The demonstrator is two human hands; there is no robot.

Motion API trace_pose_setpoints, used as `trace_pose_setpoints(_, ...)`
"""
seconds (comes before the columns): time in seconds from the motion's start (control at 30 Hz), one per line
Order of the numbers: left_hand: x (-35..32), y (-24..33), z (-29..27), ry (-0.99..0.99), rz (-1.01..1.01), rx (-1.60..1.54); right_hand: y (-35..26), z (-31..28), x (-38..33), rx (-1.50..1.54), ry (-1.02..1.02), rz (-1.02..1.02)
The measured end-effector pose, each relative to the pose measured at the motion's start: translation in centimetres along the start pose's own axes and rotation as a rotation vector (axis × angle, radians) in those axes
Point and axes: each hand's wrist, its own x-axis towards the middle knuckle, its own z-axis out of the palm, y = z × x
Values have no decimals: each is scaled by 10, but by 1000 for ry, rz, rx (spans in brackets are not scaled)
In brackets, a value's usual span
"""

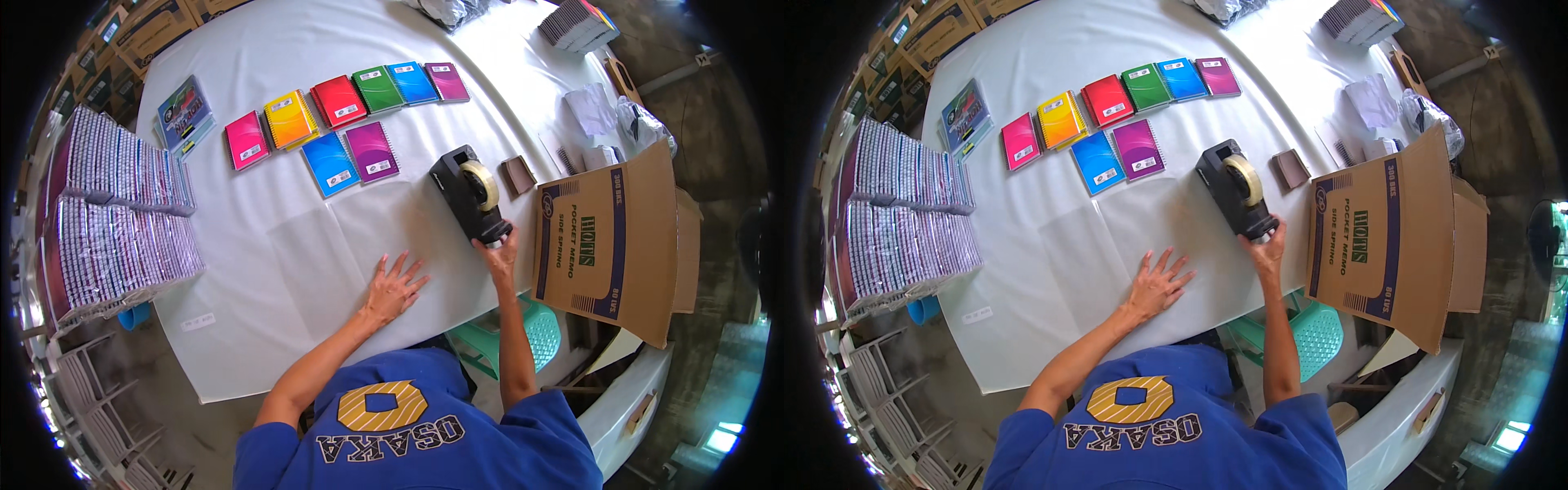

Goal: The person organizes multicolored small notepads into stacks, places a stack into a plastic sleeve, and uses a tape dispenser to seal the package before placing it into a cardboard box.

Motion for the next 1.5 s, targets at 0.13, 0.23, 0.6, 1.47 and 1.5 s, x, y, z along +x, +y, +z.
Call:
trace_pose_setpoints(0.13, -5, 6, -6, -15, -87, -28, -35, 62, -50, -301, 153, -16)
trace_pose_setpoints(0.23, -2, 8, -6, 5, -95, -49, -44, 74, -66, -315, 209, 0)
trace_pose_setpoints(0.6, -5, 0, -7, 84, -65, -138, -60, -5, -26, -196, -205, -1)
trace_pose_setpoints(1.47, 34, -97, -108, 432, -587, -109, -89, 196, 396, -656, -233, 0)
trace_pose_setpoints(1.5, 52, -105, -112, 469, -533, -160, -87, 181, 400, -459, -278, 44)
